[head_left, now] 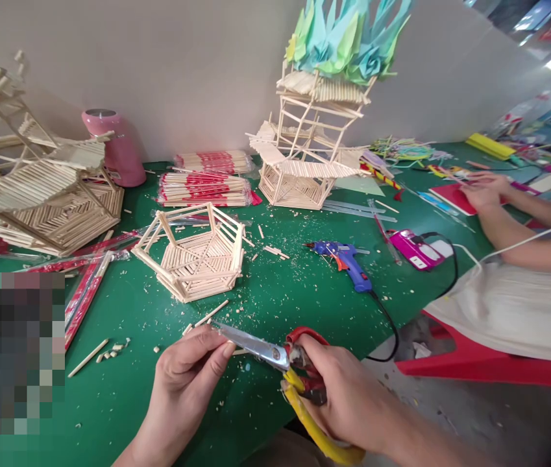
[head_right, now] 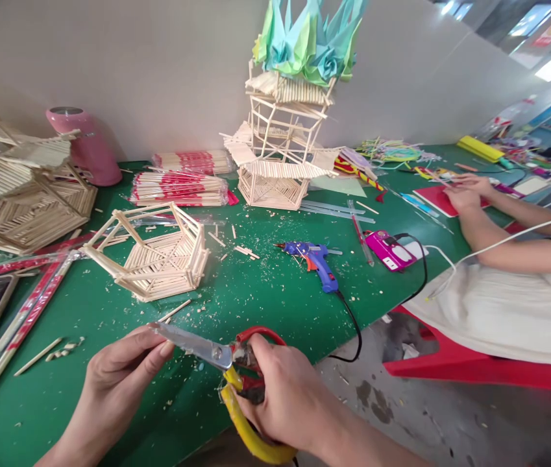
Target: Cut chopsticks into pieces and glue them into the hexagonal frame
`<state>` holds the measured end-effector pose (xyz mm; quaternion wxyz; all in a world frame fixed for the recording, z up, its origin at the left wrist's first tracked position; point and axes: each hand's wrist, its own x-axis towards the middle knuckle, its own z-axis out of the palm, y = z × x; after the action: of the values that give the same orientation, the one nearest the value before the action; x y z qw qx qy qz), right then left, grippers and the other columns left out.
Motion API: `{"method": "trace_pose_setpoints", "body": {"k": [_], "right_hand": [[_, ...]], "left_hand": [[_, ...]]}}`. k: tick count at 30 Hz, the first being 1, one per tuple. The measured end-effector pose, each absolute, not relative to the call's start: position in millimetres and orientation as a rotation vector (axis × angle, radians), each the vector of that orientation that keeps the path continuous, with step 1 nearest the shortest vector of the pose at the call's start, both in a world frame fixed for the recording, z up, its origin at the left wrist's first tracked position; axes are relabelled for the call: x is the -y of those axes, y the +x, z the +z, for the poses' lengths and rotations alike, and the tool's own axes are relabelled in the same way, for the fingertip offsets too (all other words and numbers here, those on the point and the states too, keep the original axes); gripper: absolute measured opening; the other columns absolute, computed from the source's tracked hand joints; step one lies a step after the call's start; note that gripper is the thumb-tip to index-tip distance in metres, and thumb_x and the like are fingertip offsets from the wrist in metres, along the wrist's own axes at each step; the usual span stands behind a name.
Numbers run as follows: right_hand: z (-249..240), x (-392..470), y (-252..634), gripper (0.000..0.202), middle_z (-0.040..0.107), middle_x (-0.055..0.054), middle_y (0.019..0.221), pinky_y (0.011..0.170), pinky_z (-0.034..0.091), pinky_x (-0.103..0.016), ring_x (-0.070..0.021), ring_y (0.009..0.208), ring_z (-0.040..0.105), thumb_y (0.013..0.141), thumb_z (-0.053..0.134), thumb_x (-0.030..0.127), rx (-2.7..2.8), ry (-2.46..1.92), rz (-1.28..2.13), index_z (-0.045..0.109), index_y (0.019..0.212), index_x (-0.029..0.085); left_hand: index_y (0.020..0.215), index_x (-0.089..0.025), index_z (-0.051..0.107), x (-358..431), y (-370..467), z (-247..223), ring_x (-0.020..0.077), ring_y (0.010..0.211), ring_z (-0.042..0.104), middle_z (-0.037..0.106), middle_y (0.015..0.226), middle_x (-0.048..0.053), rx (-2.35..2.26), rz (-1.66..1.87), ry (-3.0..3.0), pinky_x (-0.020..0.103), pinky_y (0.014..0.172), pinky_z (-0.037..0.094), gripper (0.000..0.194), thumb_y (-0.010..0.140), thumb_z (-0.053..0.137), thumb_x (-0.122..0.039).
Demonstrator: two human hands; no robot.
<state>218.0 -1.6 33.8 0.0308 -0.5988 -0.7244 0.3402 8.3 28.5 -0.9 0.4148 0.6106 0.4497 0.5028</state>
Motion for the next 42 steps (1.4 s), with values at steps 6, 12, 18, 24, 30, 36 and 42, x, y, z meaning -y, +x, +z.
{"method": "trace_pose_setpoints", "body": {"k": [6, 12, 18, 24, 30, 36, 42], "right_hand": [[35, 1, 219, 0.027, 0.049, 0.005, 0.062, 0.047, 0.034, -0.024, -0.0137, 0.050, 0.048, 0.076, 0.058, 0.034, 2.144, -1.790, 0.993, 0.038, 0.089, 0.023], [38, 1, 217, 0.033, 0.056, 0.001, 0.068, 0.050, 0.037, -0.027, -0.0174, 0.056, 0.055, 0.073, 0.062, 0.037, 2.219, -1.847, 0.872, 0.040, 0.093, 0.021], [40, -1, 216, 0.034, 0.059, -0.003, 0.070, 0.050, 0.036, -0.028, -0.0200, 0.059, 0.057, 0.073, 0.060, 0.044, 2.283, -1.883, 0.866, 0.041, 0.088, 0.020], [41, 0, 215, 0.031, 0.056, -0.001, 0.062, 0.047, 0.031, -0.027, -0.0189, 0.053, 0.053, 0.074, 0.058, 0.045, 2.347, -1.884, 0.849, 0.041, 0.083, 0.020], [36, -3, 224, 0.027, 0.059, 0.001, 0.063, 0.046, 0.034, -0.025, -0.0169, 0.052, 0.056, 0.077, 0.057, 0.043, 2.200, -1.971, 0.920, 0.040, 0.081, 0.022], [33, -17, 256, 0.027, 0.065, -0.003, 0.067, 0.046, 0.038, -0.027, -0.0225, 0.056, 0.063, 0.077, 0.053, 0.047, 2.186, -2.209, 0.496, 0.046, 0.081, 0.022], [29, -31, 284, 0.043, 0.068, -0.011, 0.094, 0.062, 0.051, -0.035, -0.0287, 0.082, 0.068, 0.073, 0.056, 0.037, 2.221, -2.236, 0.289, 0.053, 0.110, 0.014]], "left_hand": [[0.078, -0.027, 0.075, -28, 10, -7, 0.0088, 0.057, 0.058, 0.068, 0.064, -0.004, -1.190, 1.247, 1.301, 0.014, 0.054, 0.048, 0.014, 0.072, 0.069, -0.016], [0.076, -0.026, 0.075, -29, 8, -8, 0.0106, 0.066, 0.063, 0.072, 0.072, -0.002, -1.132, 1.239, 1.228, 0.015, 0.062, 0.052, 0.013, 0.073, 0.069, -0.016], [0.073, -0.022, 0.074, -29, 8, -8, 0.0112, 0.064, 0.063, 0.071, 0.071, 0.000, -1.105, 1.245, 1.260, 0.016, 0.059, 0.052, 0.010, 0.072, 0.068, -0.014], [0.072, -0.022, 0.073, -29, 4, -10, 0.0094, 0.060, 0.060, 0.069, 0.068, -0.002, -1.044, 1.251, 1.327, 0.015, 0.057, 0.050, 0.011, 0.073, 0.067, -0.012], [0.076, -0.024, 0.075, -28, 8, -4, 0.0105, 0.058, 0.059, 0.069, 0.066, -0.001, -1.070, 1.154, 1.265, 0.017, 0.054, 0.048, 0.008, 0.073, 0.069, -0.018], [0.074, -0.023, 0.075, -24, 9, -4, 0.0110, 0.058, 0.055, 0.068, 0.070, 0.001, -1.085, 1.075, 1.061, 0.019, 0.053, 0.046, 0.010, 0.073, 0.071, -0.031], [0.084, -0.020, 0.075, -28, 9, -2, 0.0131, 0.063, 0.058, 0.066, 0.067, 0.003, -1.098, 0.974, 1.245, 0.021, 0.058, 0.048, 0.017, 0.080, 0.062, -0.031]]}}
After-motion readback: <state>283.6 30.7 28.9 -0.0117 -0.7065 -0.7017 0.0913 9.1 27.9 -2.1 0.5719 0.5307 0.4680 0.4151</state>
